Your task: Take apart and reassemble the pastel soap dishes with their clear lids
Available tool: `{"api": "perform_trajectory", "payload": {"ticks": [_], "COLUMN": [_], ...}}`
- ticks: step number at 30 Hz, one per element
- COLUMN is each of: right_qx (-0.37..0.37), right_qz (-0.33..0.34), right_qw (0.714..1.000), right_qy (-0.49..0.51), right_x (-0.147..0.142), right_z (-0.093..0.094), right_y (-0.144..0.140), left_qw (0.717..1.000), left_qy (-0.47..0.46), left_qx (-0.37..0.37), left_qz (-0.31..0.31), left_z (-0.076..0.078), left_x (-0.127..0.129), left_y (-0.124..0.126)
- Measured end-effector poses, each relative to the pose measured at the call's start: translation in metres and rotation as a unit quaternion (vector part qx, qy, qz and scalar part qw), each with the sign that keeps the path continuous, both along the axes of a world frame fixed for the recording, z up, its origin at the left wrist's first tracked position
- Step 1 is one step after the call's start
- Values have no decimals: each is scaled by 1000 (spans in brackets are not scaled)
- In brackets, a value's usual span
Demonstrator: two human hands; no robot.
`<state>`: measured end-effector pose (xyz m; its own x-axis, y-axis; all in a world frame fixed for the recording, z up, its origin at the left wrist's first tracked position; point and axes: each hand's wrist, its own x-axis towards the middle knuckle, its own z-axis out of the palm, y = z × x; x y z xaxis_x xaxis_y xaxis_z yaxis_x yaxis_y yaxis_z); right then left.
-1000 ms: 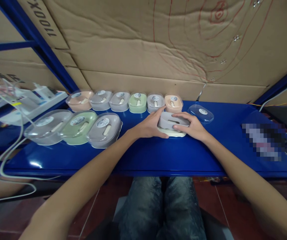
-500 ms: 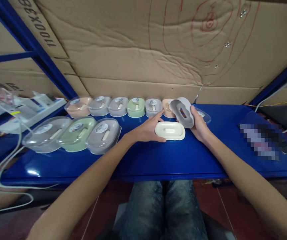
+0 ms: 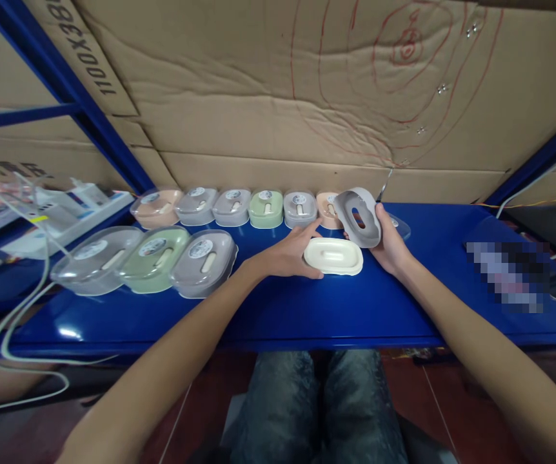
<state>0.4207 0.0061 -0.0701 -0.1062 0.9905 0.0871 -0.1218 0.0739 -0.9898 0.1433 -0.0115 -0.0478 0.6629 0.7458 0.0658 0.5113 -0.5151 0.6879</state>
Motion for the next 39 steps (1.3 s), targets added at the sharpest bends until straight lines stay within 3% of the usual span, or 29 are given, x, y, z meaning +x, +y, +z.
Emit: {"api": "perform_trajectory", "payload": {"ticks": [3, 12, 21, 30, 39], "right_qx": [13, 2, 75, 174, 227], "right_qz": [13, -34, -18, 19, 22], "right_qw": [999, 999, 992, 959, 939], "right_qy": [-26, -34, -99, -222, -258], "right_x": [1, -4, -7, -6, -10], "right_z": [-1, -2, 0, 0, -2], "right_y": [1, -8, -15, -17, -20], "left_qw": [1000, 1000, 1000, 999, 999], "left_qy": [2, -13, -19, -16, -25], "left_qx": [-1, 18, 14, 15, 20], "left_qz": [2, 0, 14, 23, 27], "left_z": [0, -6, -10, -10, -13], "left_x": [0, 0, 2, 2, 2], "left_y": [0, 5, 7, 8, 8]}}
